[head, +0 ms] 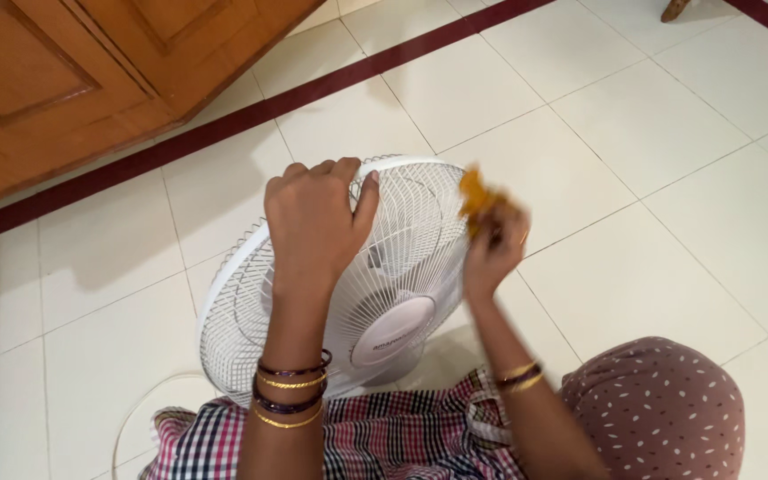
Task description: The person cleans a fan by removing the front grill with a screwdriver and wiping the interior components with a cloth.
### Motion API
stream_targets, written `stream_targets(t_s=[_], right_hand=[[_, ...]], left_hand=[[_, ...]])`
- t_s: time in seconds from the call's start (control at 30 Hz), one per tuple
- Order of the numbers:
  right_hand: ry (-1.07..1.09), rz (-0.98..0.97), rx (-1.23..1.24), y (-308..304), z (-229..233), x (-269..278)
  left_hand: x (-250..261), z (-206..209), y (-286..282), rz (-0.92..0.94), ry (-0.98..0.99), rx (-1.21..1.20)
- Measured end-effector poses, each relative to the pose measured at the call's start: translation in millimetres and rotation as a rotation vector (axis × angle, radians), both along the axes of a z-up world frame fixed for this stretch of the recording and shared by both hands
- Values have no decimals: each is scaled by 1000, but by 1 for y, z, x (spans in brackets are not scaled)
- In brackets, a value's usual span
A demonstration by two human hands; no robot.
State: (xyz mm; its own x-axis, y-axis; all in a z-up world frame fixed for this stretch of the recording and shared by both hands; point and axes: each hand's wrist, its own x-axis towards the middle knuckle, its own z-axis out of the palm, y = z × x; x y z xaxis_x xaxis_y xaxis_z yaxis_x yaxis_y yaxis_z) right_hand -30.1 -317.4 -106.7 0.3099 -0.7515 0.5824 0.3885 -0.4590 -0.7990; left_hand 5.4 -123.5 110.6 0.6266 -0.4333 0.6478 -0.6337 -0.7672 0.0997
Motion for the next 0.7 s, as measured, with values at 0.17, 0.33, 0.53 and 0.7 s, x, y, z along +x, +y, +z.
stream_targets(t_s=[0.17, 0.33, 0.53, 0.7], right_hand=[[129, 309, -26, -52, 43, 31], [192, -20, 46, 18, -27, -28], [90, 119, -38, 107, -73, -85], [77, -64, 111, 17, -34, -15]], left_hand=[[-3, 1, -2, 34, -38, -40], [-4, -1, -9, 112, -70, -9], [3, -1, -6, 113, -33, 44], [3, 1, -1, 63, -11, 14]])
